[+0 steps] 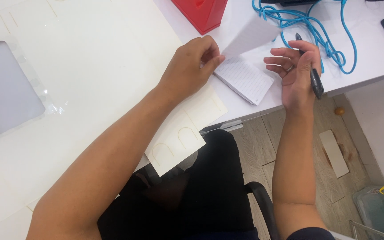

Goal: The person smooths a plastic window on a flat paper box template, then writes notes in a small notebook with a pen. They flip through the notebook pages and write more. Finally, they stack several similar paper templates on the desk and reach for a tape dispenser.

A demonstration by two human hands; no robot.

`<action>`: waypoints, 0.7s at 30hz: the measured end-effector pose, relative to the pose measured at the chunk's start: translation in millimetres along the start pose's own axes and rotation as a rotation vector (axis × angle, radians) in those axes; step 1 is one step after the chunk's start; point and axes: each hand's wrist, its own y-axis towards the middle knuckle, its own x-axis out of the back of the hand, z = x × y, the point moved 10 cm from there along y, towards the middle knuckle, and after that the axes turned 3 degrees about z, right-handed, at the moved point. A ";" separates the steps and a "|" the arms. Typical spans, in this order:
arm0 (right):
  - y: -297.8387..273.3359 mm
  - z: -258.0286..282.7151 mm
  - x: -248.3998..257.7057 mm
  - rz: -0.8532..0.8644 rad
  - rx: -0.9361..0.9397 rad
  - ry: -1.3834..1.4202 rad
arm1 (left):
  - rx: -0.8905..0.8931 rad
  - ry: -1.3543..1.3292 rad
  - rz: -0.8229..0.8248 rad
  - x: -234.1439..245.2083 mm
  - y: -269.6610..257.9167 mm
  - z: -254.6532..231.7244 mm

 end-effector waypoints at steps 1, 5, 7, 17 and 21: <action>1.0 1.1 -1.7 0.015 0.012 -0.013 | 0.020 -0.044 -0.050 6.0 -1.7 -1.2; -3.0 23.0 -30.4 0.176 0.118 -0.170 | 0.124 -0.031 -0.087 6.0 -2.1 8.8; -5.6 24.9 -48.6 0.263 0.062 -0.416 | 0.140 0.004 -0.135 10.5 -4.3 7.1; -33.3 37.8 -82.3 0.317 0.068 -0.827 | 0.249 0.198 -0.262 25.8 -9.9 20.4; -43.2 54.9 -72.7 0.291 0.286 -0.639 | -0.016 0.479 -0.480 44.1 -18.0 -19.1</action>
